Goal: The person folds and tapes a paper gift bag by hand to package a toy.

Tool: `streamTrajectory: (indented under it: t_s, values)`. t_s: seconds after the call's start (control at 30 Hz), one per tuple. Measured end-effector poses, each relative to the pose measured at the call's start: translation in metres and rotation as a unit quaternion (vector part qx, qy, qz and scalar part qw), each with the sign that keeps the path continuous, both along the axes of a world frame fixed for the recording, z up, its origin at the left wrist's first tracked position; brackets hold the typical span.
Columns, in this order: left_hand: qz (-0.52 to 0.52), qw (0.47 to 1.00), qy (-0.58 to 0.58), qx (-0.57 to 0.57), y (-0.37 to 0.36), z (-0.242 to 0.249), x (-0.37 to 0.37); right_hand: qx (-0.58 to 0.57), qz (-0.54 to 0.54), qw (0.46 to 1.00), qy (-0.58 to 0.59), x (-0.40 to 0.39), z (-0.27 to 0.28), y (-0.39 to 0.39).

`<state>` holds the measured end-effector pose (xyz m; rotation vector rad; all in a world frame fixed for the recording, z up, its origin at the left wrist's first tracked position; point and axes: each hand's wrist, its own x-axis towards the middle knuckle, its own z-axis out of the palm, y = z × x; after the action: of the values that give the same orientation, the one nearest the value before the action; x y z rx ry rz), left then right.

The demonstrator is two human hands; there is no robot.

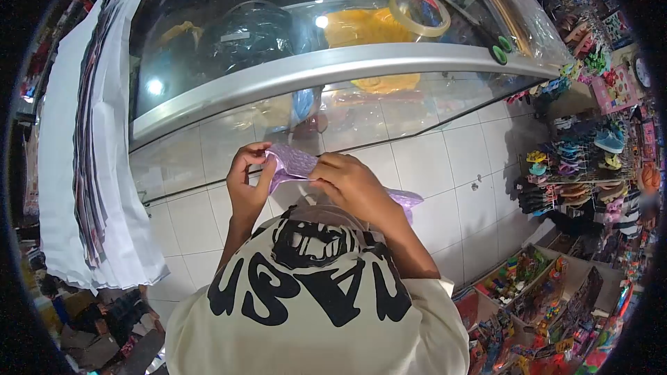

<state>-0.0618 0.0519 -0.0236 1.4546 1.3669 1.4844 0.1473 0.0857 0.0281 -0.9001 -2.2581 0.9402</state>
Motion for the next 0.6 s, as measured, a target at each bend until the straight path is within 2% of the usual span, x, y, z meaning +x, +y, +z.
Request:
streamTrajectory:
  t_s: [0.1, 0.13, 0.23, 0.37, 0.43, 0.5, 0.57, 0.6]
  values:
    - [-0.081, 0.993, -0.035, 0.074, 0.006, 0.014, 0.011, -0.043, -0.002, 0.999, 0.009, 0.026, 0.021, 0.017]
    - [-0.119, 0.988, 0.011, 0.099, 0.010, 0.014, 0.007, -0.053, 0.001, 0.998, 0.022, 0.033, 0.027, 0.021]
    - [-0.146, 0.975, 0.042, 0.161, 0.020, 0.034, 0.019, -0.034, 0.028, 0.999, 0.028, 0.049, 0.049, 0.035]
    - [-0.155, 0.968, 0.092, 0.173, 0.027, 0.077, 0.023, -0.023, 0.068, 0.997, 0.042, 0.059, 0.087, 0.047]
    - [-0.116, 0.966, 0.056, 0.226, 0.032, 0.108, 0.029, 0.053, 0.081, 0.994, 0.044, 0.059, 0.119, 0.052]
    - [-0.098, 0.961, 0.093, 0.239, 0.034, 0.151, 0.029, 0.106, 0.090, 0.990, 0.014, 0.059, 0.161, 0.057]
    - [-0.114, 0.930, 0.104, 0.333, 0.055, 0.192, 0.019, 0.249, 0.139, 0.958, 0.019, 0.051, 0.204, 0.071]
    - [-0.068, 0.910, 0.145, 0.382, 0.065, 0.211, 0.013, 0.314, 0.156, 0.936, 0.005, 0.046, 0.230, 0.080]
